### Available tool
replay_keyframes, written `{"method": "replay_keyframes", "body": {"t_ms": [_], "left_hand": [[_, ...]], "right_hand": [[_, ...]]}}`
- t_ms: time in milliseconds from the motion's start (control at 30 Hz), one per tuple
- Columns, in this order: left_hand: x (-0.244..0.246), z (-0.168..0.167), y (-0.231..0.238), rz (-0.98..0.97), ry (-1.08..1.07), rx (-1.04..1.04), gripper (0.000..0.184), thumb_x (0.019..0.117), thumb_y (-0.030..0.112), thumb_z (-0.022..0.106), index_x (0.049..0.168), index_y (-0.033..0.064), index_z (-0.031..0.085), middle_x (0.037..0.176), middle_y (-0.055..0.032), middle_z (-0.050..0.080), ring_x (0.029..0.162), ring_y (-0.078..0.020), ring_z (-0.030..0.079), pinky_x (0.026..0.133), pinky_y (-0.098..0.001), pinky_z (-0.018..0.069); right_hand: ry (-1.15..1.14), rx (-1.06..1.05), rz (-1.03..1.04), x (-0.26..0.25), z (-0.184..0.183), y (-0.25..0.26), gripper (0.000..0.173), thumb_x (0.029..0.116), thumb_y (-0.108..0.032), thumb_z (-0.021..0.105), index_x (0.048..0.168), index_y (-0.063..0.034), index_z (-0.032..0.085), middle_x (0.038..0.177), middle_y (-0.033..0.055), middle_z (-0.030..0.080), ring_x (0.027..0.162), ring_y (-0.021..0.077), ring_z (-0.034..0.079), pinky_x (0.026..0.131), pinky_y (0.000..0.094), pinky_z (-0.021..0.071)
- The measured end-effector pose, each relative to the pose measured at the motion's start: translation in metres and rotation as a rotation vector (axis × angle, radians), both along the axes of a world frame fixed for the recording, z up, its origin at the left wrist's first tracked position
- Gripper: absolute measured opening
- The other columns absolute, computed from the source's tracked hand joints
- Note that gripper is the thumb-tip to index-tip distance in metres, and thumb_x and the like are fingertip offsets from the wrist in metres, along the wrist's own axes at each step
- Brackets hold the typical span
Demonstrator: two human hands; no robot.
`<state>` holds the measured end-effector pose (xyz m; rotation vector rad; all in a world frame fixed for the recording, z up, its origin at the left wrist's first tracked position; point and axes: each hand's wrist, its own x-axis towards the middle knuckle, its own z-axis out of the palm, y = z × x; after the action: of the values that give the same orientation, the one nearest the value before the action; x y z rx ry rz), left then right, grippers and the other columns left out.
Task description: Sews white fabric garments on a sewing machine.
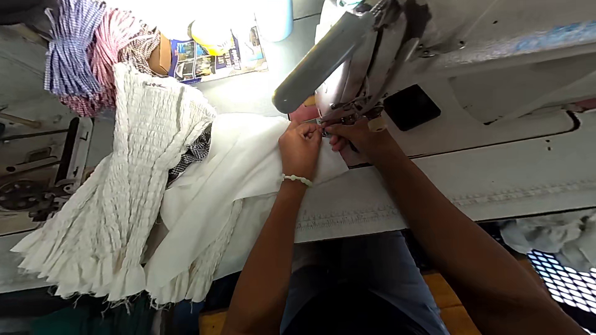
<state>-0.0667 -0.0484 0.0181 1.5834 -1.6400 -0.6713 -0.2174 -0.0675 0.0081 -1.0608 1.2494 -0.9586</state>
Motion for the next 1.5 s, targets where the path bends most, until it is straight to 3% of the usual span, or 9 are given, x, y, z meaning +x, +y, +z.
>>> {"method": "replay_keyframes", "body": {"t_ms": [800,1500], "left_hand": [[-0.001,-0.004,-0.002,-0.006,-0.001,-0.028,0.009,0.0934,0.008,0.07,0.089,0.0027,0.076,0.083,-0.0076,0.063,0.074,-0.0114,0.058,0.07,-0.0255,0.0478],[-0.002,-0.008,-0.001,0.003,-0.016,-0.074,0.01,0.0931,0.007,0.069,0.088,0.0022,0.076,0.081,-0.0077,0.063,0.072,-0.0112,0.058,0.067,-0.0245,0.0474]], "right_hand": [[0.023,-0.024,-0.022,0.001,-0.005,-0.001,0.004,0.096,0.0,0.066,0.1,-0.0018,0.066,0.063,0.0002,0.067,0.051,0.0078,0.066,0.051,0.0213,0.0583],[0.041,-0.013,-0.043,0.003,0.005,0.003,0.005,0.0958,0.0,0.067,0.1,-0.0014,0.067,0.068,0.0004,0.068,0.053,0.0067,0.066,0.053,0.0209,0.0586]]}}
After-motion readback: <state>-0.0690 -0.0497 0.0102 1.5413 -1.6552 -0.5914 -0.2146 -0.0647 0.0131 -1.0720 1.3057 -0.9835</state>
